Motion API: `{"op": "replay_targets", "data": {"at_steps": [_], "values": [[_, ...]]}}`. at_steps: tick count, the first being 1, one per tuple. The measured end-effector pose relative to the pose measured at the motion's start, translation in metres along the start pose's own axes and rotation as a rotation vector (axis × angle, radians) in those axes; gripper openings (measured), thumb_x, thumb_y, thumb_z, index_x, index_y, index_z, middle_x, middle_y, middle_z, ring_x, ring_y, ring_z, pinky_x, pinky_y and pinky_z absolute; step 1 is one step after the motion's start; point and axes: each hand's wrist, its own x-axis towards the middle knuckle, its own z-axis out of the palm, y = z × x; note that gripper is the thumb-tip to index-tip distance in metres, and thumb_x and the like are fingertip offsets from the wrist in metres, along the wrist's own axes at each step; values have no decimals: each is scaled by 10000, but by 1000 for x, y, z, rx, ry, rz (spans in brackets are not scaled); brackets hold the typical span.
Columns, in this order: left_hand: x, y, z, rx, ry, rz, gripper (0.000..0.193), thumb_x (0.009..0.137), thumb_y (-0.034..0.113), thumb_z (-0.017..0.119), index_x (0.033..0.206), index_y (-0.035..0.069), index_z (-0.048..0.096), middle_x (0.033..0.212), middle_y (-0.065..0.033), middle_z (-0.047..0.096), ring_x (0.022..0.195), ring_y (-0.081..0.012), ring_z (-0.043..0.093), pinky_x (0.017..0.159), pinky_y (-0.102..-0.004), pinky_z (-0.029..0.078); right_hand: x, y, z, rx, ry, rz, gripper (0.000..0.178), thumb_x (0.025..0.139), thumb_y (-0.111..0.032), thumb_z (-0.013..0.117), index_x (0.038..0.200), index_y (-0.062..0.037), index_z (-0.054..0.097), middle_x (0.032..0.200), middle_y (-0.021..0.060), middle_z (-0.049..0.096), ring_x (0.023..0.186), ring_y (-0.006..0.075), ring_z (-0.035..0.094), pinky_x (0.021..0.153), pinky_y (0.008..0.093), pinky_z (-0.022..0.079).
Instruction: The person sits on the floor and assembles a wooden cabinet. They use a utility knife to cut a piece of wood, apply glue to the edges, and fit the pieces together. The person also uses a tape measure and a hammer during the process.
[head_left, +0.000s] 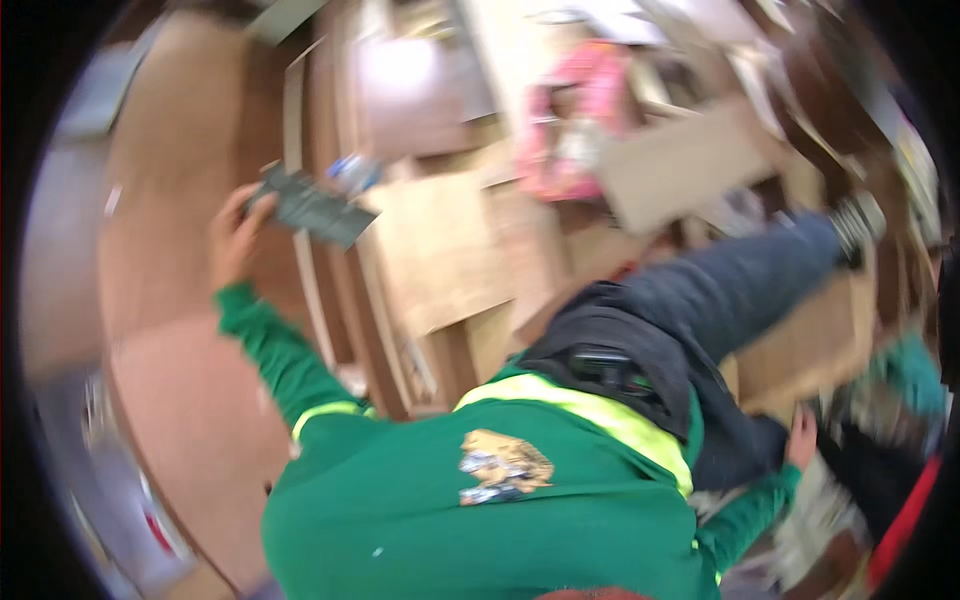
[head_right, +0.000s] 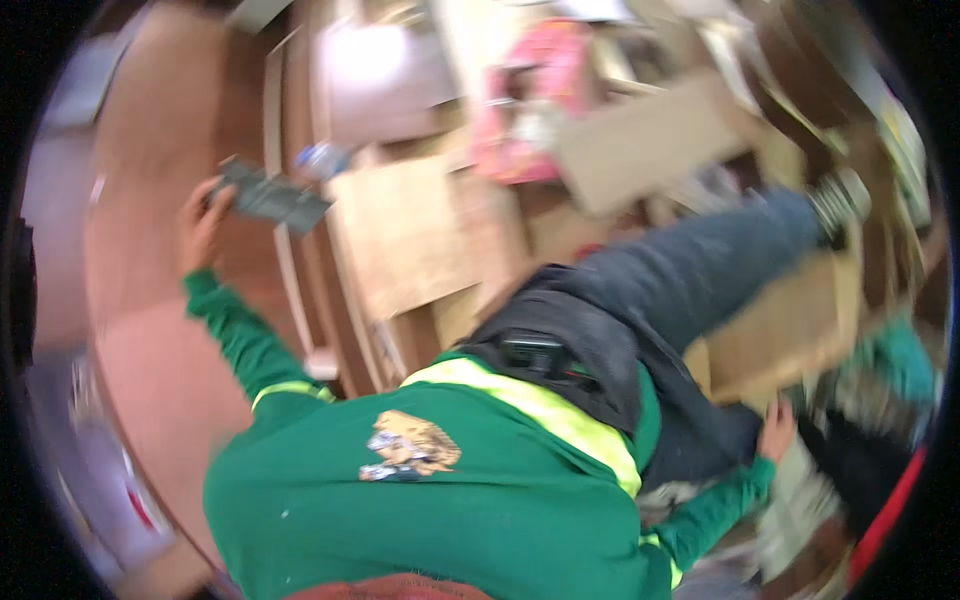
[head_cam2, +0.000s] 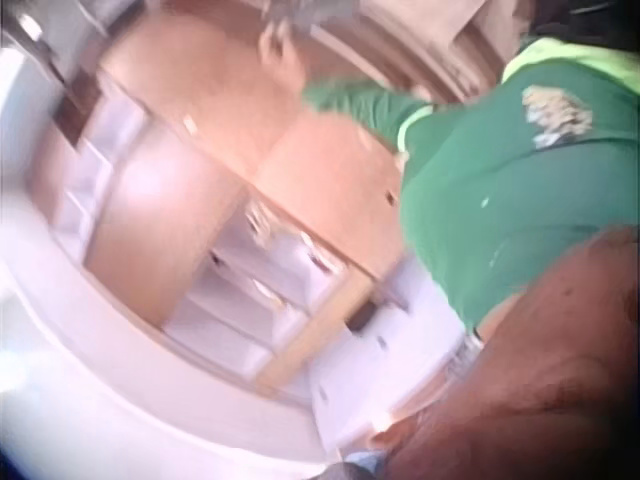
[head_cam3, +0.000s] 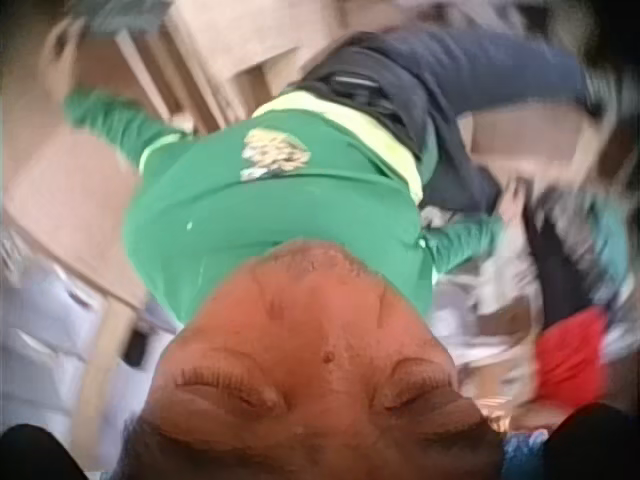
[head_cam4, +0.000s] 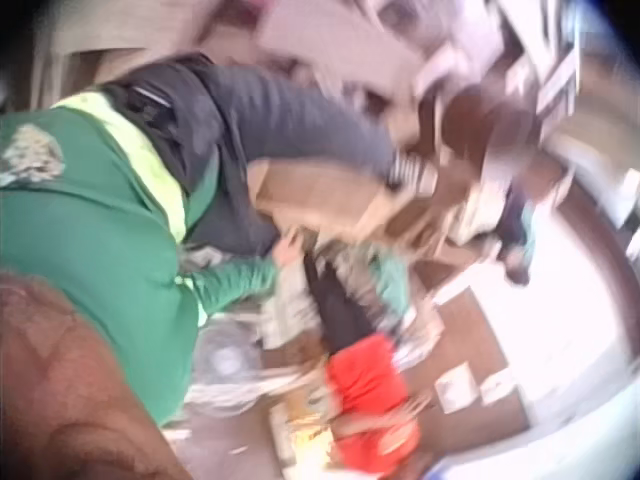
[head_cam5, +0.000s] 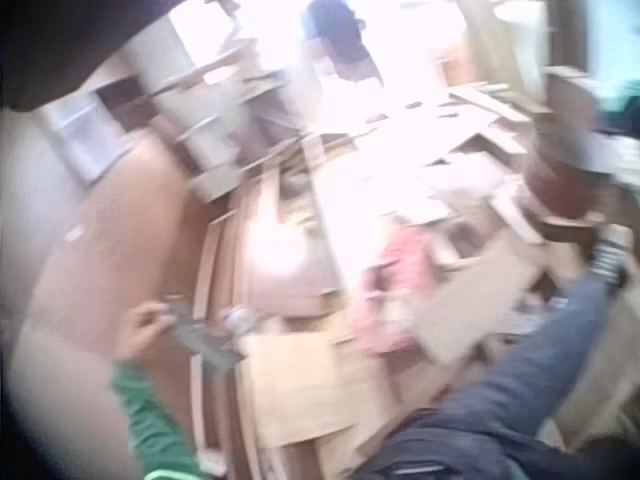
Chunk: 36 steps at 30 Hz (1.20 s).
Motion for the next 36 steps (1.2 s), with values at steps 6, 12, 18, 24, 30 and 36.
{"op": "replay_targets", "data": {"at_steps": [6,12,18,24,30,36], "values": [[26,206,213,-428,-544,592,185,868,34,689,1035,-45,676,926,-53,626,866,-157,581,756,-287,454,-54,-280,-19,817,-104,-402,668,1009,-555,485,1436,-40,492,1372,114,595,1260,220,530,1098,357,358],[-106,424,482,-472,-1574,1021,226,926,208,716,995,-3,672,898,-26,656,814,-91,569,728,-273,463,-87,-223,11,1455,-115,-486,1012,872,-595,673,1572,-26,215,1503,199,410,1379,280,443,1120,422,368],[-232,418,642,-537,-2094,712,457,949,380,694,1204,7,627,1030,-80,677,950,-169,623,844,-335,515,-116,-162,43,1990,322,-254,834,912,-359,618,1565,-37,212,1485,275,416,1293,359,520,918,532,564],[-200,360,754,73,-624,977,962,830,673,658,1472,4,400,1487,-311,368,1393,-461,337,1130,-526,310,-97,-68,80,2355,362,-262,635,968,-378,484,1465,9,406,1407,277,511,1133,309,618,805,481,594],[-232,327,770,252,-664,1149,1081,763,731,676,1498,-3,379,1533,-371,241,1431,-491,261,1174,-553,223,-58,-14,79,2320,429,-131,597,980,-424,455,1410,-10,480,1309,259,607,1041,295,679,778,441,582],[-275,341,762,276,-800,1258,940,823,712,598,1514,103,406,1591,-289,219,1498,-477,113,1163,-682,66,-42,16,106,1965,620,325,540,983,-429,453,1386,-73,507,1312,113,630,1128,229,638,831,394,525]]}}
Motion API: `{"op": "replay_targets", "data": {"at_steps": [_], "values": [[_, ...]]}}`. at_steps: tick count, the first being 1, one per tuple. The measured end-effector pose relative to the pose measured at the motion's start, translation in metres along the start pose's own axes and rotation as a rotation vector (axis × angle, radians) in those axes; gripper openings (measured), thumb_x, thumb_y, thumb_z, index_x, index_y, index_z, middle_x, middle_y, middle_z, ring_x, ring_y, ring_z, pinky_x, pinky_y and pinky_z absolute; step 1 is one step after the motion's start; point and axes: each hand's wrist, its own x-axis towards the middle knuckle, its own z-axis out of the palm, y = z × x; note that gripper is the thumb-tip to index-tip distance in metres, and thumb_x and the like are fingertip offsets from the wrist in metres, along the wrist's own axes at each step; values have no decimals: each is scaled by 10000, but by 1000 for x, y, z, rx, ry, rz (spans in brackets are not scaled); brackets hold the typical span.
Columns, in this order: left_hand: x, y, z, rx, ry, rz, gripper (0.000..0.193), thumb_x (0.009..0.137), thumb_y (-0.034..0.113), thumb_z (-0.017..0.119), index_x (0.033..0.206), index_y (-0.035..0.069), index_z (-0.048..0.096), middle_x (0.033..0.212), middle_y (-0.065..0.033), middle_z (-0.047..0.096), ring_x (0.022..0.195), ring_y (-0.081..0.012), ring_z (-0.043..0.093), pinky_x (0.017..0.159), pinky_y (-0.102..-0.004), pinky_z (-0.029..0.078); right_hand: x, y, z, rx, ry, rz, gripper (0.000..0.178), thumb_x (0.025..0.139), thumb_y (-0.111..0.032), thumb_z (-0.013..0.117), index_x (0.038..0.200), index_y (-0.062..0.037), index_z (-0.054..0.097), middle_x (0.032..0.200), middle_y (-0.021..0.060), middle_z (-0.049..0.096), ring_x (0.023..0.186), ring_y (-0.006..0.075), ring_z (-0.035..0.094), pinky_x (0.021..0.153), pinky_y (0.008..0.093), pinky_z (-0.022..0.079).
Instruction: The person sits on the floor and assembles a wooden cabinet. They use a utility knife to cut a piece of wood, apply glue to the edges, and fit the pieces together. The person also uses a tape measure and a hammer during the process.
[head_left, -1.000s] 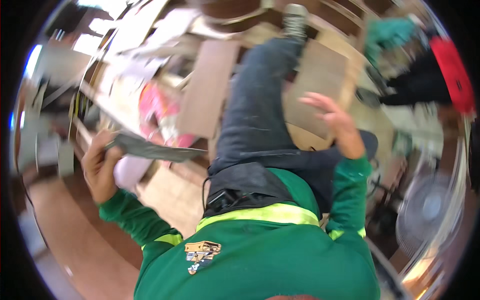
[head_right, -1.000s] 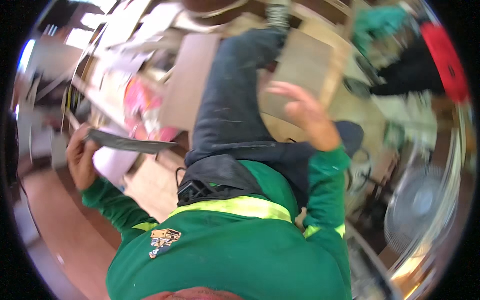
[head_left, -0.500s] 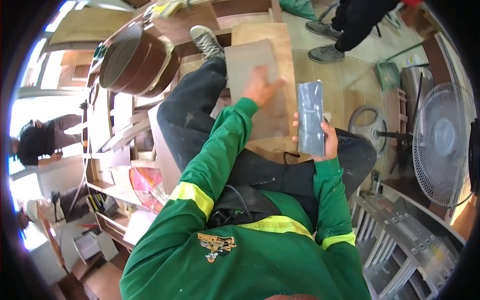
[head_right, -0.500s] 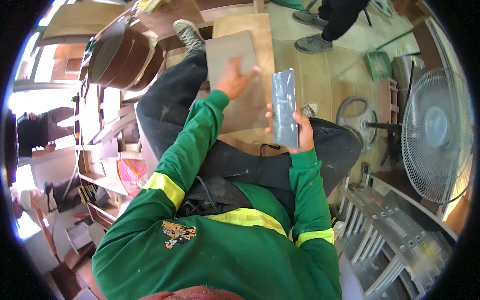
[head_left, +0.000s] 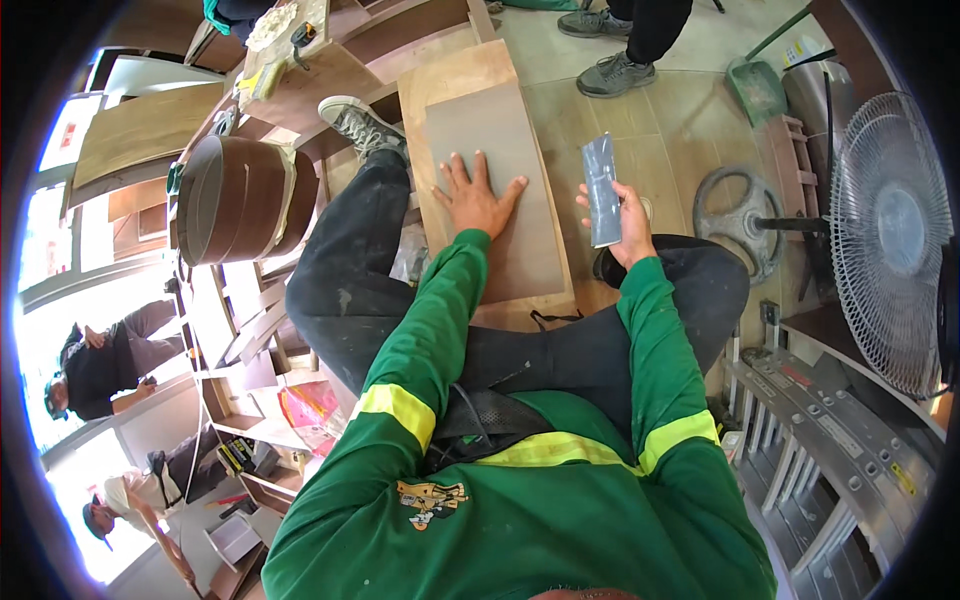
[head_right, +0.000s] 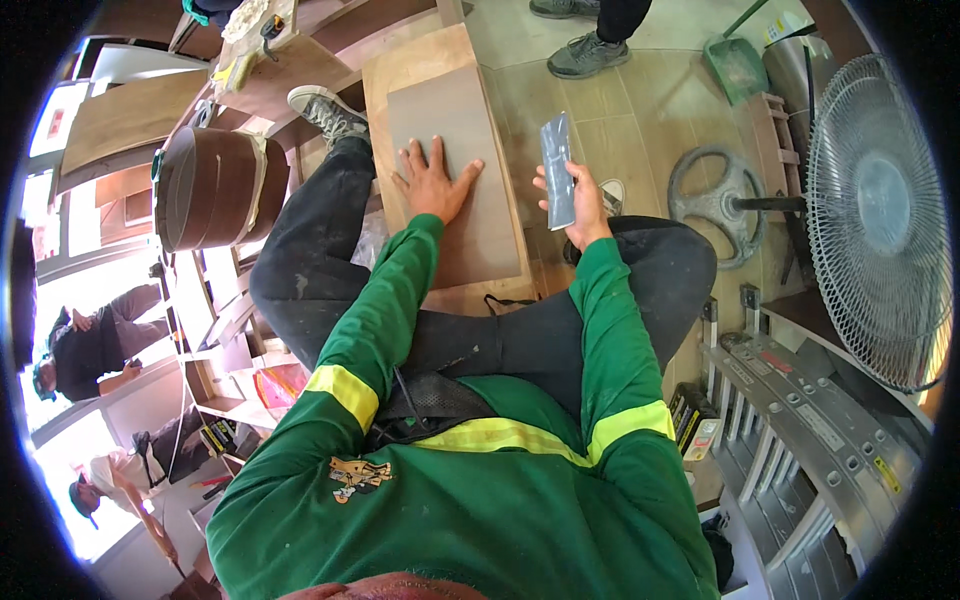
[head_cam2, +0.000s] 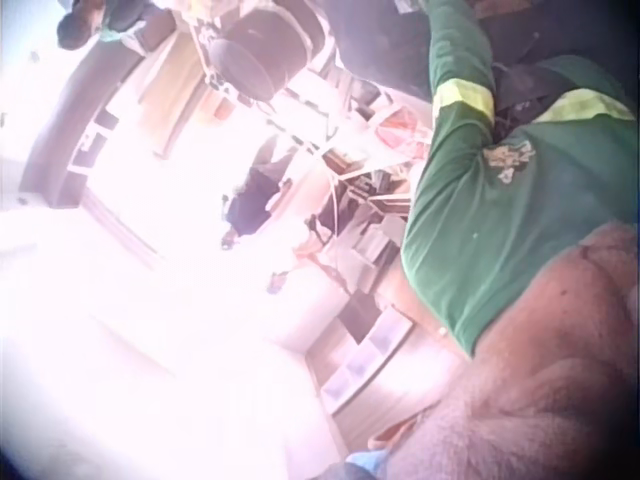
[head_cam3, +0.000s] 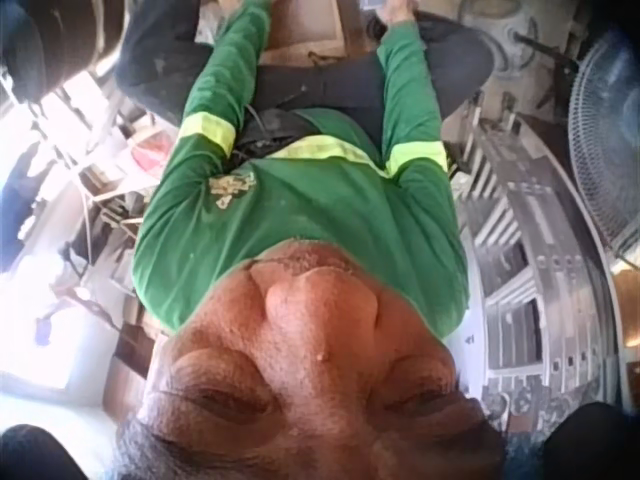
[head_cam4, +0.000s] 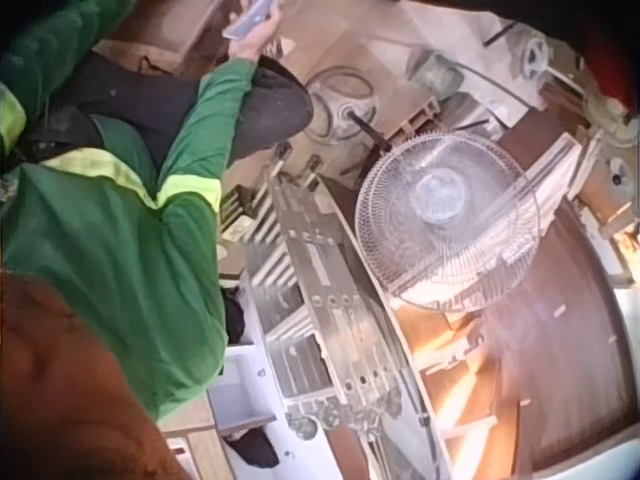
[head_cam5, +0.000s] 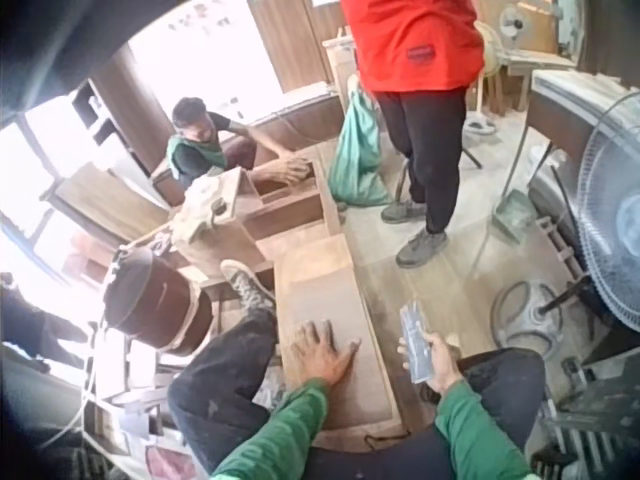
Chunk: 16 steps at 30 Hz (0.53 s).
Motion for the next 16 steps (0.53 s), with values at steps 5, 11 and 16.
{"op": "replay_targets", "data": {"at_steps": [5,11,16], "values": [[33,5,11,49,197,124,855,876,695,538,1533,167,392,1625,-212,213,1503,-474,99,1143,-718,22,-10,20,19,-539,191,-14,596,1025,-475,393,1512,-133,420,1390,94,548,1151,214,600,869,390,481],[39,5,23,97,81,-19,829,901,754,413,1542,230,384,1639,-151,231,1501,-478,108,1083,-795,25,-19,31,20,-650,110,-29,670,1027,-531,403,1562,-133,336,1412,94,520,1165,218,588,893,395,484],[37,13,28,98,100,-84,874,885,796,383,1550,230,369,1646,-142,217,1506,-465,98,1090,-792,17,-2,36,4,-397,95,75,733,989,-602,456,1570,-172,334,1444,87,499,1146,230,592,878,399,486]]}}
